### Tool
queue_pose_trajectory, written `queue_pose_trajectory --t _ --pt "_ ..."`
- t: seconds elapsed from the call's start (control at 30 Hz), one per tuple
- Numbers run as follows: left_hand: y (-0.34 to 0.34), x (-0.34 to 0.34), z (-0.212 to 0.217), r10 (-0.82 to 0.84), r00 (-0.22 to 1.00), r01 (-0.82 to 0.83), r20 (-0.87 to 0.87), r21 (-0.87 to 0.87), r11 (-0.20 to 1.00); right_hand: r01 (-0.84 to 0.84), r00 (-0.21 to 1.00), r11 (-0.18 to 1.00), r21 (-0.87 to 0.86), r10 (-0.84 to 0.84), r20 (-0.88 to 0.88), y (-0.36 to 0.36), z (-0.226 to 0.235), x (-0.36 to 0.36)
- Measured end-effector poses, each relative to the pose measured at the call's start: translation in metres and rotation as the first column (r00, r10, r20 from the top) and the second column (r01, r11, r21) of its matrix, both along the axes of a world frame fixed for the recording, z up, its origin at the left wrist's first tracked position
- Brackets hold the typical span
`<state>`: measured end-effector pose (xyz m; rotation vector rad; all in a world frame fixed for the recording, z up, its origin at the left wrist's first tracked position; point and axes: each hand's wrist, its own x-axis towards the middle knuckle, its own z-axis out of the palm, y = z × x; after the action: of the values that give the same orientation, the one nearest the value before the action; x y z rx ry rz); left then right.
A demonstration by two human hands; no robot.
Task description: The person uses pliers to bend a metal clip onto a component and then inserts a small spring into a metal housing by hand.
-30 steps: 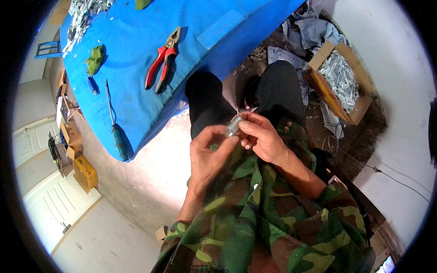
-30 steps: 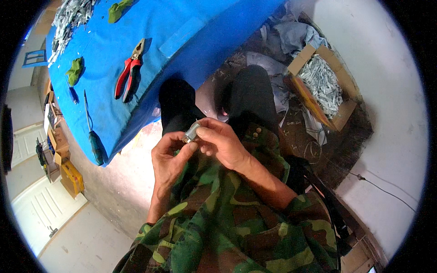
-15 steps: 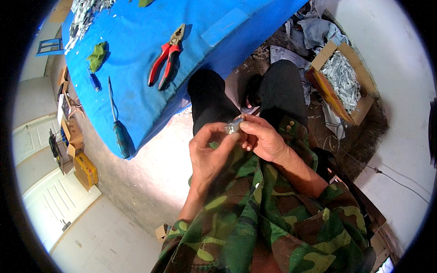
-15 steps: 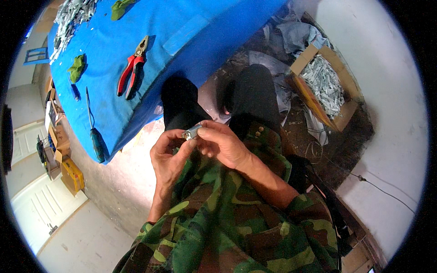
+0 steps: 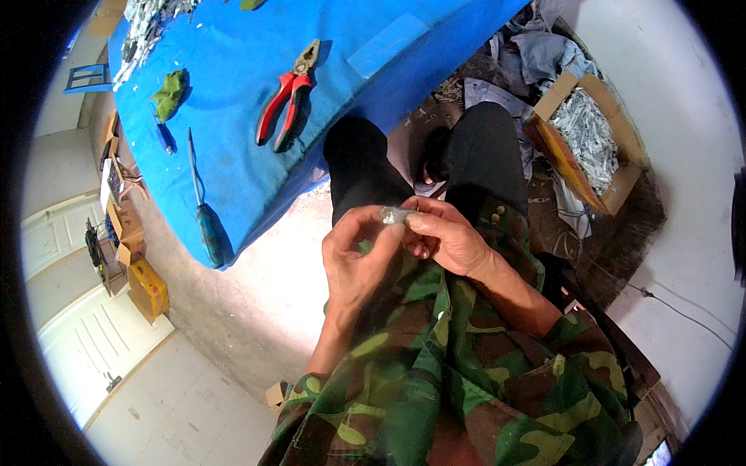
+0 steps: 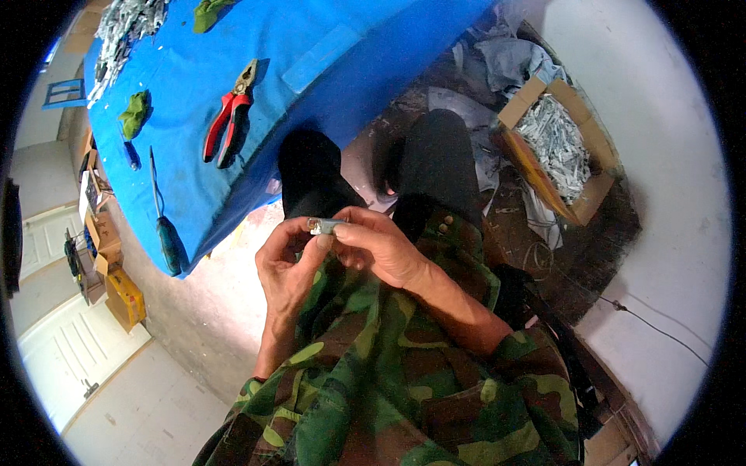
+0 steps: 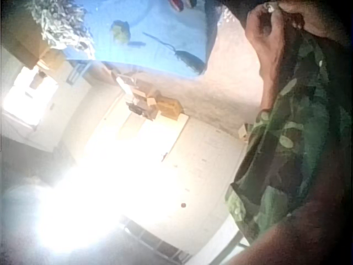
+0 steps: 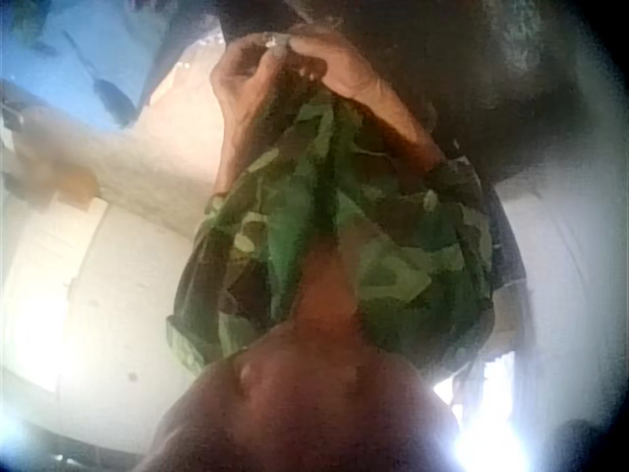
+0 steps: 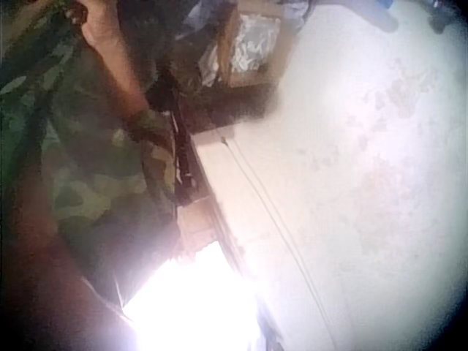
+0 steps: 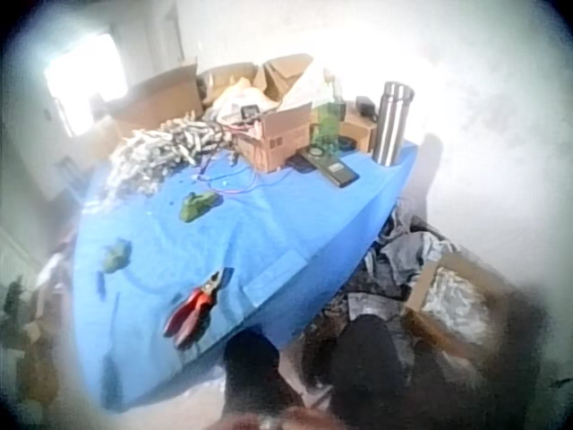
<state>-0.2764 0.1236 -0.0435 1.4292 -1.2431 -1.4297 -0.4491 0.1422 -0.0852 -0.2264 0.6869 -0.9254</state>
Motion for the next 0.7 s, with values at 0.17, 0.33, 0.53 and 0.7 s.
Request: queue_pose_trajectory --t 0.17,0.33,0.53,0.7 --pt "0.0000 0.0043 -0.0019 -0.017 1.000 0.018 -0.005 0.047 0.999 -0.020 1.000 1.000 0.001 0.020 -0.018 -0.0010 0.0025 0.0013" --pt "0.0005 0.0030 0.0011 0.003 0.999 -0.002 -0.031 0.061 0.998 -0.042 0.999 0.999 -0.026 0.042 -0.023 -0.0005 -0.0023 0.0015" --pt "0.0008 0.0025 0.0035 0.002 1.000 -0.001 -0.015 0.044 0.999 -0.046 0.999 0.999 -0.009 0.046 0.016 -0.0009 -0.0001 0.0032" --pt "0.0018 0.0056 0.0007 -0.027 0.997 0.032 -0.066 0.074 0.997 -0.068 0.996 0.997 -0.033 0.070 0.055 0.0009 -0.0068 0.0026"
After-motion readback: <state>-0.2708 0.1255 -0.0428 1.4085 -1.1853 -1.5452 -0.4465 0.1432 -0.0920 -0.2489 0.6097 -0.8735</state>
